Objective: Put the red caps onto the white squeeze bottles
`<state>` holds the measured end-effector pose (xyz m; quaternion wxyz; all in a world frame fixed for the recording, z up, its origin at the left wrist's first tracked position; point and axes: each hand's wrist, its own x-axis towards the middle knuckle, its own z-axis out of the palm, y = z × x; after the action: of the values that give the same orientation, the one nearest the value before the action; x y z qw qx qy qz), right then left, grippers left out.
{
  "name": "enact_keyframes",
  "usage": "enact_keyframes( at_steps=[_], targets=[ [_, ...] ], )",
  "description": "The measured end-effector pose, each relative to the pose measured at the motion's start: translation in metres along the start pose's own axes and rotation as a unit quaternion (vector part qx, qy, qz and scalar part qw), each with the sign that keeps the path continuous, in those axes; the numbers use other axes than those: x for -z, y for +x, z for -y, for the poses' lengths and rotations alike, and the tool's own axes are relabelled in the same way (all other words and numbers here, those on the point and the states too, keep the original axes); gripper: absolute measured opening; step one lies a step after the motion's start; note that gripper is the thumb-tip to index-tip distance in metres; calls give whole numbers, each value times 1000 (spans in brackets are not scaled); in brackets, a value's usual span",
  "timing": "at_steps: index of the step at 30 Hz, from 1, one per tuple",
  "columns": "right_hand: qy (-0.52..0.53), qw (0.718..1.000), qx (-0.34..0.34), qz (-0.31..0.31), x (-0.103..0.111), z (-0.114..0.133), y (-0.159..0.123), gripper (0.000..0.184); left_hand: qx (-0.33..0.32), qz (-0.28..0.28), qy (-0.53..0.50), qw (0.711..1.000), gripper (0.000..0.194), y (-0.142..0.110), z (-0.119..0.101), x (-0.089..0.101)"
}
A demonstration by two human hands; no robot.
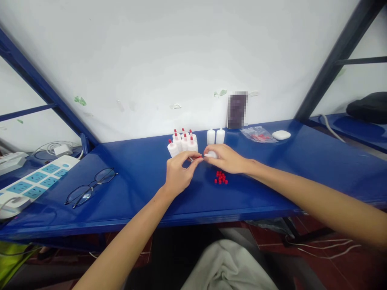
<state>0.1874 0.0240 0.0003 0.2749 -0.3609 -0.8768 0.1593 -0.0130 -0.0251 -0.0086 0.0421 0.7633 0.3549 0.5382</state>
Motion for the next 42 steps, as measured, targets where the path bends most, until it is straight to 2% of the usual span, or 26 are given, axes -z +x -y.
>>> enact_keyframes(
  at_steps=[3, 6, 9, 14, 26, 32, 36, 39, 42],
  targets=[
    [19, 999, -2, 31, 5, 10, -3, 23, -10, -15, -4, 1000, 7, -1, 0, -1],
    [48, 997, 26, 50, 7, 16, -5, 24, -12, -19, -5, 1000, 9, -2, -1, -1],
    [79, 995, 43, 50, 6, 17, -6, 34, -22, -14, -3, 1000, 10, -2, -2, -1],
    [102, 993, 19, 49, 3, 17, -4, 47, -43, 14, 2, 999, 9, -1, -3, -1],
    [14, 999, 6, 46, 4, 14, -2, 31, -39, 100, -26, 994, 13, -2, 3, -5],
    [-3, 999, 22, 42, 1, 11, -3, 42, -5, 110, -39, 993, 9, 0, 2, -4],
    [1, 998, 39, 56, 0, 8, -3, 43, 45, 119, -68, 990, 11, 1, 5, -2],
    [-13, 997, 33, 62, 1, 3, -2, 44, 96, 132, -84, 983, 15, 3, 11, 7],
    [-26, 999, 3, 40, 1, -2, 0, 45, 148, 128, -60, 979, 18, 6, 20, 25]
  ],
)
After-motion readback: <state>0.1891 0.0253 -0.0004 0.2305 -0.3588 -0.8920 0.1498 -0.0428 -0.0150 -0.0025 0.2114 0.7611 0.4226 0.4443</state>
